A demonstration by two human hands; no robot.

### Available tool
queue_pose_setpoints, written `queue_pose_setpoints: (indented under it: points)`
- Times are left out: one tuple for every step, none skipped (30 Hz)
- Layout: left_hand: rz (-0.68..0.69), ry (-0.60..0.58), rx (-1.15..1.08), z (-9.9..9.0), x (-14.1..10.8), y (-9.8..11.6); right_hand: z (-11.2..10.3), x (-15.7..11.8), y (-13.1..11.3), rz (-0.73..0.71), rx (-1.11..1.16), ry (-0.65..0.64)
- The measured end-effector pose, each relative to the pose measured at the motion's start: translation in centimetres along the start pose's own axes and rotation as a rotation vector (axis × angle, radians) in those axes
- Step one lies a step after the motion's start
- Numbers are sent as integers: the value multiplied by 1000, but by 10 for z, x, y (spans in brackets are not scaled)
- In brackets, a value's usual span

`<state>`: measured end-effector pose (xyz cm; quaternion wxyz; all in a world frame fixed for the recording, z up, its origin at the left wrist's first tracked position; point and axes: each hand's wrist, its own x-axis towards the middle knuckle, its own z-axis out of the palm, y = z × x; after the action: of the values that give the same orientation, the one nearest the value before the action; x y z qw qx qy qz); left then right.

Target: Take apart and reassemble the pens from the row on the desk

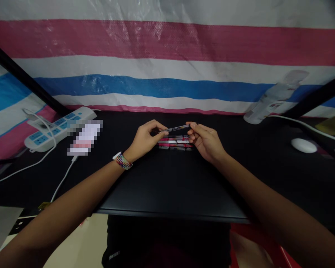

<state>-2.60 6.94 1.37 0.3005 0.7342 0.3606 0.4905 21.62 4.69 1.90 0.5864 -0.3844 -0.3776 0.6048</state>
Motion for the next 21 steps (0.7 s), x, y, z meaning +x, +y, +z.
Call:
queue_pose_setpoints:
  points:
    - [-4,6,-3,0,0,0,0,0,-1,17,19,-2]
    - [-15,12,-15,1,0,0,0,0,-2,45,46,-12]
    - [-33,19,-36,2,0,-1,0,-1,-4,83,82,-30]
    - [-51,26,-61,2,0,-1,0,-1,-6,124,127,-55]
    - [-67,34,-87,3,0,-2,0,-1,-8,164,177,-84]
    - [-77,43,-112,3,0,-2,0,-2,-10,196,228,-112]
    - [-82,53,-133,4,1,-2,-1,-2,-12,217,274,-135]
    - [-83,61,-149,4,1,-3,-1,-3,-13,229,309,-150]
    - [-84,66,-160,4,1,-3,-1,-3,-14,235,331,-158]
    - [-84,68,-167,5,1,-3,-1,-4,-14,237,342,-158]
    - [-83,66,-170,5,1,-3,-1,-4,-14,239,344,-154]
    - [-82,62,-170,5,1,-3,-1,-4,-13,239,342,-146]
    - [-80,57,-169,5,1,-2,-2,-3,-12,239,341,-137]
    - [-76,52,-166,5,1,-2,-2,-3,-11,237,343,-128]
    - [-73,47,-162,5,1,-2,-3,-2,-10,235,349,-120]
    - [-70,42,-158,5,0,-1,-3,-1,-9,235,358,-113]
    - [-68,39,-154,5,0,-1,-4,0,-9,237,369,-108]
    - [-67,39,-151,5,0,-1,-5,1,-8,239,379,-104]
    - [-65,40,-149,5,0,0,-5,1,-8,241,387,-101]
    - [-63,42,-149,5,0,0,-6,2,-8,240,390,-99]
    - [-60,43,-151,5,0,1,-6,2,-8,238,387,-100]
